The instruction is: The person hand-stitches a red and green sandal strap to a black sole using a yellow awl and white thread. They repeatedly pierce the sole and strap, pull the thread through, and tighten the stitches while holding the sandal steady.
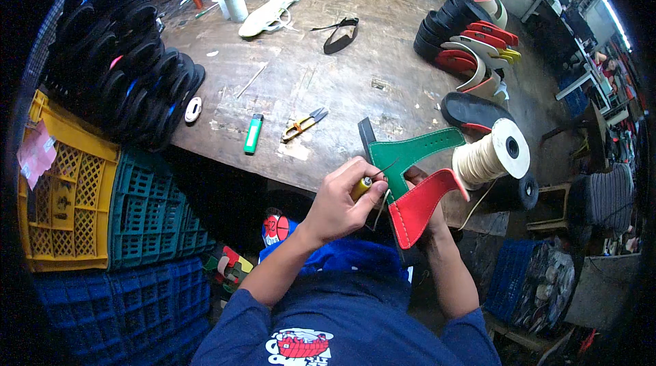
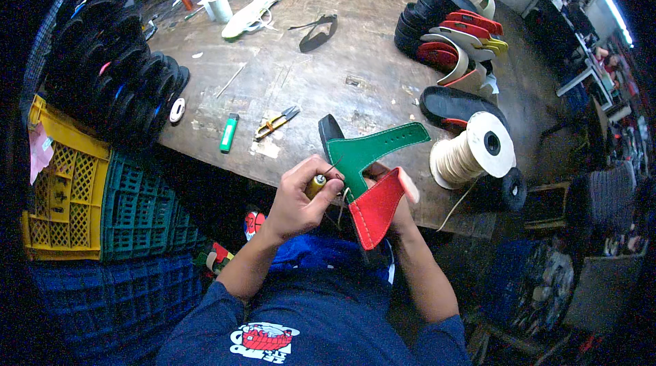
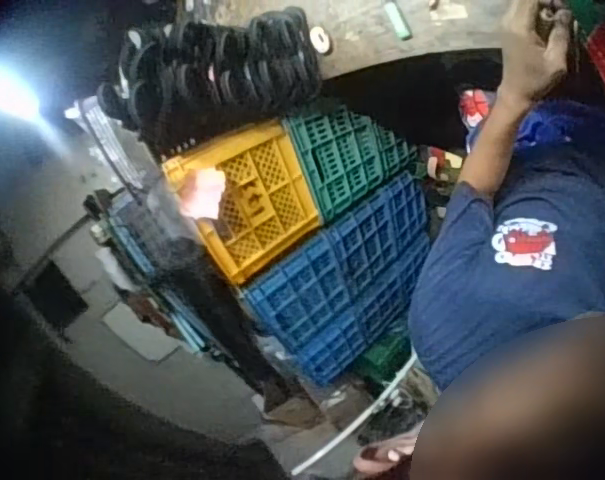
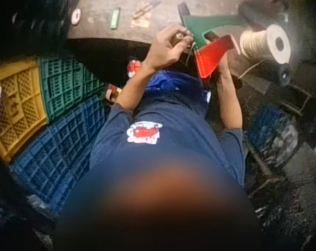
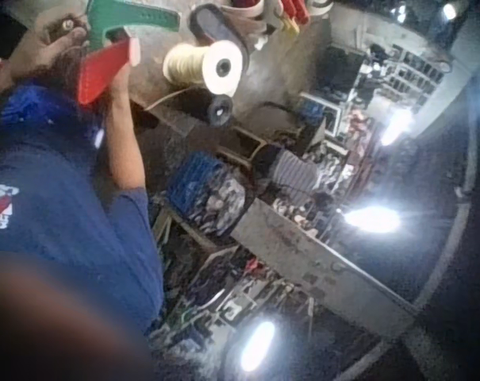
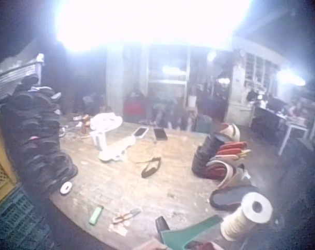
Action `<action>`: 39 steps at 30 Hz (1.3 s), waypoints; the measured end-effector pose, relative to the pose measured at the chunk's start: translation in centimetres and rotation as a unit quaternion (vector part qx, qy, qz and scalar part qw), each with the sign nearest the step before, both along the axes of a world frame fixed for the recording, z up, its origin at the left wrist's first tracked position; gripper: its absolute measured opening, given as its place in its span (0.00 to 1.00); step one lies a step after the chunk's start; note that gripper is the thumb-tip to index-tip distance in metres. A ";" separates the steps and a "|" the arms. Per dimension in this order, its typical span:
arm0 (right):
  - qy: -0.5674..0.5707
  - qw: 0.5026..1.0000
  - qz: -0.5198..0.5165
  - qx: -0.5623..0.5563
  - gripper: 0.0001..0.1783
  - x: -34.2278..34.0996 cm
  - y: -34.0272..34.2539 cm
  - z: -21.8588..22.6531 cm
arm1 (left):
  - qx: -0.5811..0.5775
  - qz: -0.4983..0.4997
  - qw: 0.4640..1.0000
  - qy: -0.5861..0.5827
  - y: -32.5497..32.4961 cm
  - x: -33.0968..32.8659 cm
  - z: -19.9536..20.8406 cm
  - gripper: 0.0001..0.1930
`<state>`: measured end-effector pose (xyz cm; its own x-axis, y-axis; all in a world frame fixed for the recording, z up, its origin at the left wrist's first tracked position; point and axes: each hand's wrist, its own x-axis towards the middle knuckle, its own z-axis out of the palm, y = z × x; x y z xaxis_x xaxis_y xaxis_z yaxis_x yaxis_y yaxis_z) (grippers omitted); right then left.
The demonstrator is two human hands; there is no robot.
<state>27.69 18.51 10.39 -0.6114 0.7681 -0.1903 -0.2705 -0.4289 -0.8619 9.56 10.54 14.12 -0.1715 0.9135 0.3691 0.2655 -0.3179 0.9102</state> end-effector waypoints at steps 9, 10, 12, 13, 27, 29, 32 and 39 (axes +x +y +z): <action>-0.042 0.987 -0.077 0.134 0.16 -0.2 -0.2 -3.1 | -0.024 -0.026 0.999 0.002 0.4 -0.3 0.6 0.05; -0.048 0.979 -0.092 0.174 0.16 -0.2 -0.3 -3.5 | -0.032 -0.024 0.999 0.005 0.4 -0.3 0.8 0.05; -0.035 0.989 -0.093 0.106 0.16 0.1 -0.6 -4.3 | -0.046 -0.020 0.999 0.012 0.5 -0.2 1.1 0.04; -0.031 0.991 -0.086 0.101 0.16 0.4 -0.8 -4.7 | -0.050 -0.016 0.998 0.018 0.4 -0.1 1.2 0.05; 0.019 0.988 -0.147 0.046 0.05 1.8 -2.5 -6.8 | -0.278 -0.141 0.886 -0.343 -5.5 2.3 0.7 0.14; -0.024 0.973 -0.193 0.125 0.05 1.4 -2.9 -6.9 | -0.315 -0.174 0.851 -0.382 -6.3 1.8 0.9 0.13; -0.092 0.927 -0.261 0.253 0.05 0.6 -3.9 -7.1 | -0.379 -0.172 0.858 -0.303 -6.8 1.1 1.2 0.09; -0.168 0.835 -0.352 0.387 0.07 -1.8 -5.3 -6.9 | -0.063 -0.026 0.969 -0.237 -6.5 2.8 0.8 0.05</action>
<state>25.84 13.18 3.51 0.0309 0.8874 0.4599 0.0930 0.4556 -0.8853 12.34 4.06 14.91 -0.2468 0.9580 0.1460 -0.2054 -0.1989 0.9582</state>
